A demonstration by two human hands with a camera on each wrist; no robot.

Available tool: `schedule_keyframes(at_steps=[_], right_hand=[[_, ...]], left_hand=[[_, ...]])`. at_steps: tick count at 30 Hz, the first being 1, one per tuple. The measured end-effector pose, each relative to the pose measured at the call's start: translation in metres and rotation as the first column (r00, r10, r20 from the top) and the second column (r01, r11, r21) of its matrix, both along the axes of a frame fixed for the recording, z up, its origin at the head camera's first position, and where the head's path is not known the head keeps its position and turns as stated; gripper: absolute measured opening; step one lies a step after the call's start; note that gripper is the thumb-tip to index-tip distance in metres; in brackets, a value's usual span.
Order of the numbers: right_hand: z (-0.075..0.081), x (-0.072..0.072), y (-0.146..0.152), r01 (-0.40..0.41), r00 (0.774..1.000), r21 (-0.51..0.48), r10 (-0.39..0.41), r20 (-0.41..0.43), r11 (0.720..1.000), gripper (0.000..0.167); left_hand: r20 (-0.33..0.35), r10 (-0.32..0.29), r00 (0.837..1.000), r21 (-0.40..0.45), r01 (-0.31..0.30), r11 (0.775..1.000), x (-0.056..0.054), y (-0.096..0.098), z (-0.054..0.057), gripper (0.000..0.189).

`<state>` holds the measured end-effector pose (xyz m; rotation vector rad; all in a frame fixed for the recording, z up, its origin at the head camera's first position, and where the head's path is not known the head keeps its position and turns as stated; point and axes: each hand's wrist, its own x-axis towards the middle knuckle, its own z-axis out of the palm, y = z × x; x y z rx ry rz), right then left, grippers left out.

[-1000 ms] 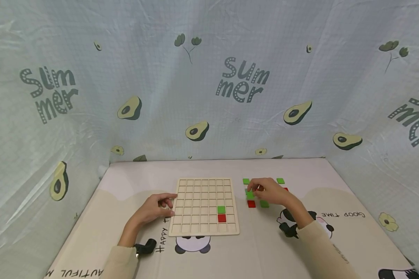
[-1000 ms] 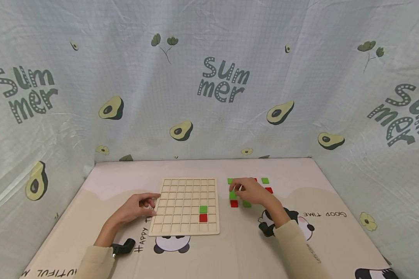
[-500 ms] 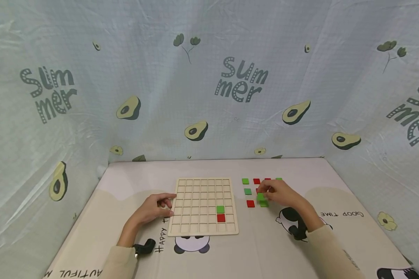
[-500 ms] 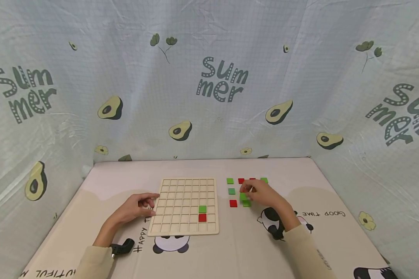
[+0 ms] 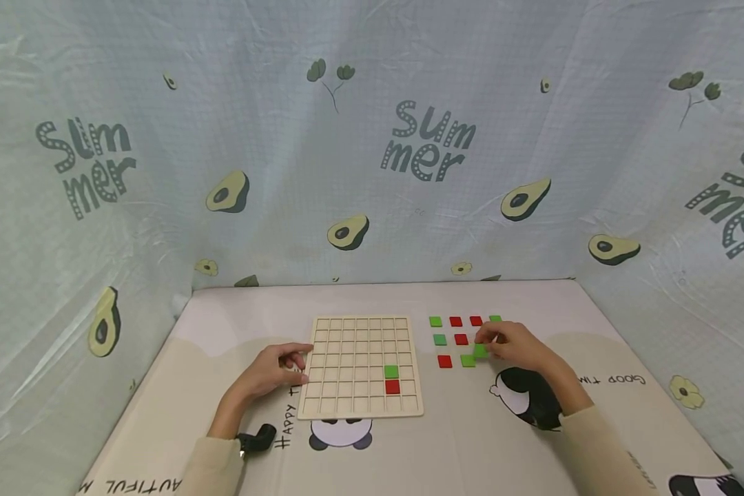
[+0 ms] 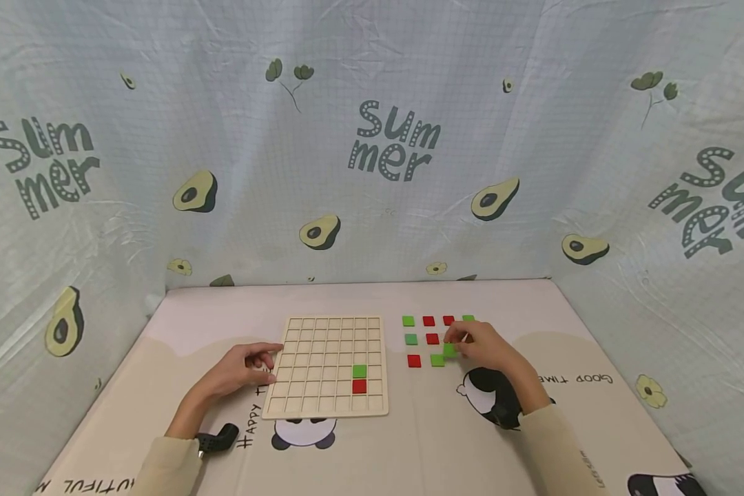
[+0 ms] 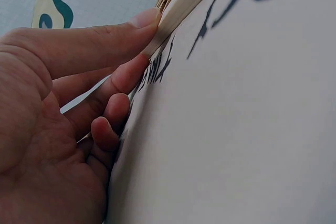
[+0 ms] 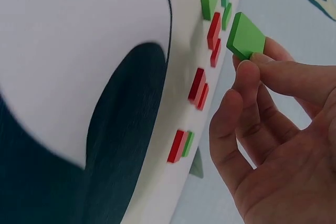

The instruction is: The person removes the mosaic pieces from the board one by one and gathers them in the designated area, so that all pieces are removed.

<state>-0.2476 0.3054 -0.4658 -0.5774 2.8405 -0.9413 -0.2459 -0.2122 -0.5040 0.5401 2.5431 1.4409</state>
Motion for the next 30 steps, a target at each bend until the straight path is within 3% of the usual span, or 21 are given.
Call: schedule_keyframes(at_steps=[10, 30], right_hand=[[-0.002, 0.001, 0.013, 0.030, 0.999, -0.014, -0.030, 0.028, 0.999, 0.018], [-0.007, 0.001, 0.017, 0.001, 0.991, -0.042, 0.005, 0.131, 0.999, 0.016]], left_hand=[[-0.001, 0.000, 1.000, 0.008, 0.000, 1.000, 0.001, 0.000, 0.002, 0.067], [-0.006, -0.014, 1.000, -0.001, 0.014, 1.000, 0.000, 0.000, 0.000, 0.067]])
